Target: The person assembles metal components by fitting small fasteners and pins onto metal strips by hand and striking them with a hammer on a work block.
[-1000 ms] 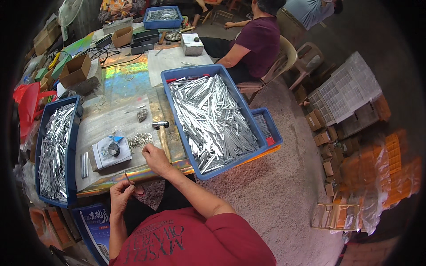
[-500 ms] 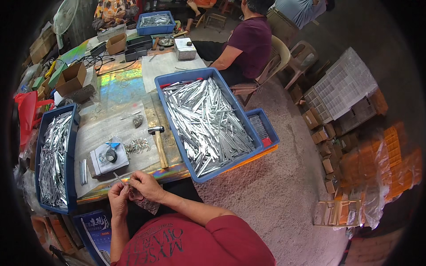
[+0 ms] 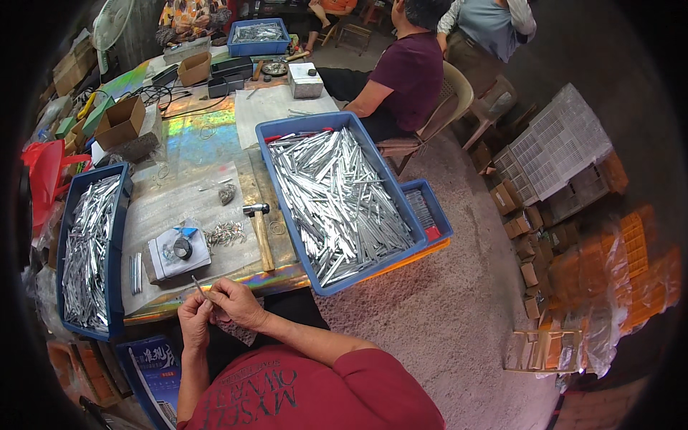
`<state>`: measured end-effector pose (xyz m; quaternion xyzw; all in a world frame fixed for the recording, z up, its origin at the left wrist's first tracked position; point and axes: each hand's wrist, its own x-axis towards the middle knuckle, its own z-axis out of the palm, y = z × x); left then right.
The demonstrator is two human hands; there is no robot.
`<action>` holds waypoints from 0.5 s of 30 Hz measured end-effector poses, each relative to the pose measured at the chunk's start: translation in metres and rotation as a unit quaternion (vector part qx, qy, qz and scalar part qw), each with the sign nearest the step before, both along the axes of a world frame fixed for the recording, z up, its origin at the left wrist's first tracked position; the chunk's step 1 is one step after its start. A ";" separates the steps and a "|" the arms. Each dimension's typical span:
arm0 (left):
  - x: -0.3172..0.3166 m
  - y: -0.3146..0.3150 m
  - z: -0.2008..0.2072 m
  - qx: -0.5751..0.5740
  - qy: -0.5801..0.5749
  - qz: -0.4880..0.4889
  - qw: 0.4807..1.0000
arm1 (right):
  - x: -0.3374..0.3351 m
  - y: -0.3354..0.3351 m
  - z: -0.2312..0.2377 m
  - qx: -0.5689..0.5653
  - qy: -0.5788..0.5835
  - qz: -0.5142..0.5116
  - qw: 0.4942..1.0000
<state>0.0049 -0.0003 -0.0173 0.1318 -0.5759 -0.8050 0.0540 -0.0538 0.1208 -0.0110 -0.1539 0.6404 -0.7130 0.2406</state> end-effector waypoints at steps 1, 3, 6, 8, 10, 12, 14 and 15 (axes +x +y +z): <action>0.000 0.000 -0.001 0.001 0.003 0.004 1.000 | 0.000 0.000 -0.002 0.000 0.000 0.000 1.000; 0.001 -0.001 -0.002 0.002 0.005 0.008 1.000 | 0.001 -0.002 -0.005 -0.007 0.005 -0.004 1.000; 0.000 -0.001 -0.002 0.016 0.019 0.002 1.000 | 0.001 -0.001 -0.002 0.002 0.004 0.003 1.000; 0.000 0.000 0.001 0.015 0.017 0.002 1.000 | 0.001 -0.001 -0.002 0.012 0.029 0.001 1.000; 0.000 -0.002 -0.002 0.013 0.019 -0.003 1.000 | 0.000 0.000 -0.003 0.022 0.053 -0.001 0.998; 0.001 -0.005 -0.002 0.011 0.020 -0.008 1.000 | -0.003 0.002 -0.005 0.044 0.083 0.036 0.995; 0.003 -0.007 0.002 -0.011 0.012 -0.017 1.000 | -0.006 0.003 -0.003 0.062 0.115 0.064 0.989; 0.004 -0.008 0.002 -0.011 0.010 -0.013 1.000 | -0.008 0.004 -0.002 0.078 0.145 0.095 0.982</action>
